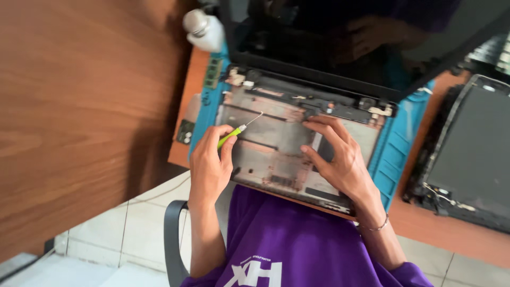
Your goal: The person assembles a laptop by fitting a display assembly into a base chassis and routing internal cables by hand and with a small screwdriver.
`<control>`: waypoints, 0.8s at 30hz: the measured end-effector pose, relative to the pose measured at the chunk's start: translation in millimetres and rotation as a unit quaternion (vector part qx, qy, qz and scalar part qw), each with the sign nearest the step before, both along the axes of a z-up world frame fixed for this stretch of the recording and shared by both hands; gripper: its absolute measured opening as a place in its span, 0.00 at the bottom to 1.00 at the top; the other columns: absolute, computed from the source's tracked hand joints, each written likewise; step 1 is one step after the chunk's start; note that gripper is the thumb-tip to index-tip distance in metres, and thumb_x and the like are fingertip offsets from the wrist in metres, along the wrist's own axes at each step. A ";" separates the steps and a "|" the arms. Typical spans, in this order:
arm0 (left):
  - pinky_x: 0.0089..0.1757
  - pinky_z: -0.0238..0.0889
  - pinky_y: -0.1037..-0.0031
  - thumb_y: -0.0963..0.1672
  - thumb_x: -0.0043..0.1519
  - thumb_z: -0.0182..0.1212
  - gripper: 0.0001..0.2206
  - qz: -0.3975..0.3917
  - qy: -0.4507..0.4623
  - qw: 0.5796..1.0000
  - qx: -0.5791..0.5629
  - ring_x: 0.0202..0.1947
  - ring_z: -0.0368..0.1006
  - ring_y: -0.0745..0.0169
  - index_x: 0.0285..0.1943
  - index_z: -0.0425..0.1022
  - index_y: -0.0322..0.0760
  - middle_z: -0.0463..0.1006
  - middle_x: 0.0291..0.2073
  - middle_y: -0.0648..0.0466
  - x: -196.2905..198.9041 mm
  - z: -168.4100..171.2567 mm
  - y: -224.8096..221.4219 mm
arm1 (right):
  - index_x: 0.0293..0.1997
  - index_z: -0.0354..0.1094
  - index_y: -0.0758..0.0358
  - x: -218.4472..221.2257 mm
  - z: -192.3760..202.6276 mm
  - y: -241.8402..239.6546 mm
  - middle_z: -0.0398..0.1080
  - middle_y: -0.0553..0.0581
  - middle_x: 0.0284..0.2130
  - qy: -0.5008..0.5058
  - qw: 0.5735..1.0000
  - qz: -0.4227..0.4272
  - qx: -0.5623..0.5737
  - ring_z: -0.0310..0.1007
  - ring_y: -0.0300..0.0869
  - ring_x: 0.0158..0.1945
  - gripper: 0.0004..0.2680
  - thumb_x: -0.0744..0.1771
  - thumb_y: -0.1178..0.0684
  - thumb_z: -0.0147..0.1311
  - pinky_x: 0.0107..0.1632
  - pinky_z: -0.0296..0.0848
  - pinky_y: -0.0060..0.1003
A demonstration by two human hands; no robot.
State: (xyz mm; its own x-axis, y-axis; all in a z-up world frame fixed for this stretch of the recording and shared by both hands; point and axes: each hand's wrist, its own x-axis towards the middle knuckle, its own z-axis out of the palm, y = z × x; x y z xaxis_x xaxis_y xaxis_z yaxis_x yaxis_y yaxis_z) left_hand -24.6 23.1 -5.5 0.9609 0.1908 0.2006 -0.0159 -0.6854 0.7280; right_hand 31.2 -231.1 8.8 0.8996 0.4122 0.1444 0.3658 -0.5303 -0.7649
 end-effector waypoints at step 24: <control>0.35 0.70 0.54 0.41 0.66 0.56 0.17 0.059 0.107 0.987 0.102 0.35 0.77 0.42 0.65 0.71 0.44 0.76 0.41 0.47 -14.3 -22.9 68.6 | 0.58 0.70 0.61 5.0 -8.8 60.9 0.69 0.60 0.58 -0.003 0.999 0.024 -0.045 0.73 0.56 0.60 0.16 0.65 0.55 0.64 0.59 0.74 0.47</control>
State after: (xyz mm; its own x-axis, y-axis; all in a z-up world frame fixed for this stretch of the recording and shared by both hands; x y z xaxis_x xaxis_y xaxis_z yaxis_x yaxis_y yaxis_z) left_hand -38.9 91.7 -28.5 0.9589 0.2807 0.0415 0.2121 -0.8062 0.5523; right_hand 36.3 -170.3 0.0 0.8777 0.4665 0.1097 0.3963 -0.5780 -0.7134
